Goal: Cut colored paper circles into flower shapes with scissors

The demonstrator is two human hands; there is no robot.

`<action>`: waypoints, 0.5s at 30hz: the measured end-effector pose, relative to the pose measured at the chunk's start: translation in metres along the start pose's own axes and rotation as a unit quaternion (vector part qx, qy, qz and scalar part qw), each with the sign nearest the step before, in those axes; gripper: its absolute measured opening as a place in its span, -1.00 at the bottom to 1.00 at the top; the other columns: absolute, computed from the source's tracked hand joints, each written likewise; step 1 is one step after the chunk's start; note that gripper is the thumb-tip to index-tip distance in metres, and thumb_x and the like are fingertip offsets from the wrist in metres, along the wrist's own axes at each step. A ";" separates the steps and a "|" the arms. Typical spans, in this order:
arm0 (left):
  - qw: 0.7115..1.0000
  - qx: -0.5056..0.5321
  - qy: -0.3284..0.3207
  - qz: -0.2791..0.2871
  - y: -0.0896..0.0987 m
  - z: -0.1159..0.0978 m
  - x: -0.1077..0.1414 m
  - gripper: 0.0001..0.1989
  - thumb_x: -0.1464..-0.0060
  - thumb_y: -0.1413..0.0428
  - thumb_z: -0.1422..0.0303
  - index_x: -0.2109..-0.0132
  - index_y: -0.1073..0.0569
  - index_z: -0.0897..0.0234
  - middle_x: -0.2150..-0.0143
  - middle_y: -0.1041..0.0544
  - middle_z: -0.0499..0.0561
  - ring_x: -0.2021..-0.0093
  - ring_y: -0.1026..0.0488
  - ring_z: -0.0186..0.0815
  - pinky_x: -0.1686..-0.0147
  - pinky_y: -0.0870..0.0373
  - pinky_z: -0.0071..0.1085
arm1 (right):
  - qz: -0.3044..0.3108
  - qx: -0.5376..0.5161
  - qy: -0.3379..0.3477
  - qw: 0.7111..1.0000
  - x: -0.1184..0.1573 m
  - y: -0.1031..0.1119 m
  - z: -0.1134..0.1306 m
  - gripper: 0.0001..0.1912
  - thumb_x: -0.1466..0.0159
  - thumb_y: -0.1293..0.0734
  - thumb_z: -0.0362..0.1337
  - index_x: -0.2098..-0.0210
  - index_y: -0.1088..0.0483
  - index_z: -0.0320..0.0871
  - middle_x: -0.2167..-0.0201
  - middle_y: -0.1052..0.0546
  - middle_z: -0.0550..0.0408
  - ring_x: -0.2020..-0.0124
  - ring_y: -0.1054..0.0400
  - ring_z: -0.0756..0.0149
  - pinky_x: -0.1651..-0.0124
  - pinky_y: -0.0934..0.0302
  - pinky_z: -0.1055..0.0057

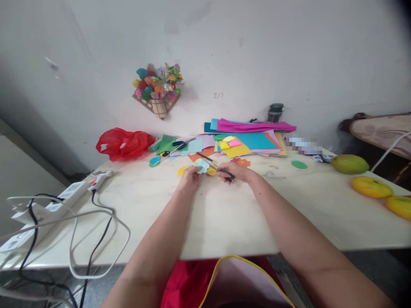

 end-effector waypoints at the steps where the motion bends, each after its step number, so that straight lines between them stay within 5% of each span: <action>1: 1.000 0.001 0.000 0.000 0.000 0.000 0.000 -0.87 0.25 -0.12 0.64 0.46 -0.42 0.40 0.48 -0.51 0.04 0.48 -0.47 -0.35 0.47 -0.47 -0.47 | 0.001 -0.003 0.002 1.000 -0.001 0.000 -0.001 -0.68 -0.15 -0.31 -0.05 0.39 -0.29 -0.21 0.65 -0.38 0.20 0.71 -0.22 0.52 0.71 0.05 0.59; 15: 1.000 0.003 0.005 0.004 -0.001 0.000 0.001 -0.86 0.26 -0.11 0.64 0.46 -0.41 0.38 0.50 -0.51 0.01 0.50 -0.46 -0.37 0.50 -0.47 -0.50 | -0.002 -0.006 0.015 1.000 0.000 -0.001 0.000 -0.66 -0.15 -0.31 -0.02 0.39 -0.30 -0.22 0.64 -0.38 0.19 0.71 -0.22 0.53 0.72 0.05 0.59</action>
Point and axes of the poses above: each hand's wrist, its own x-axis away from the middle knuckle, its own y-axis out of the back of the hand, z = x × y, the point moved 1 cm from there along -x, towards the middle knuckle
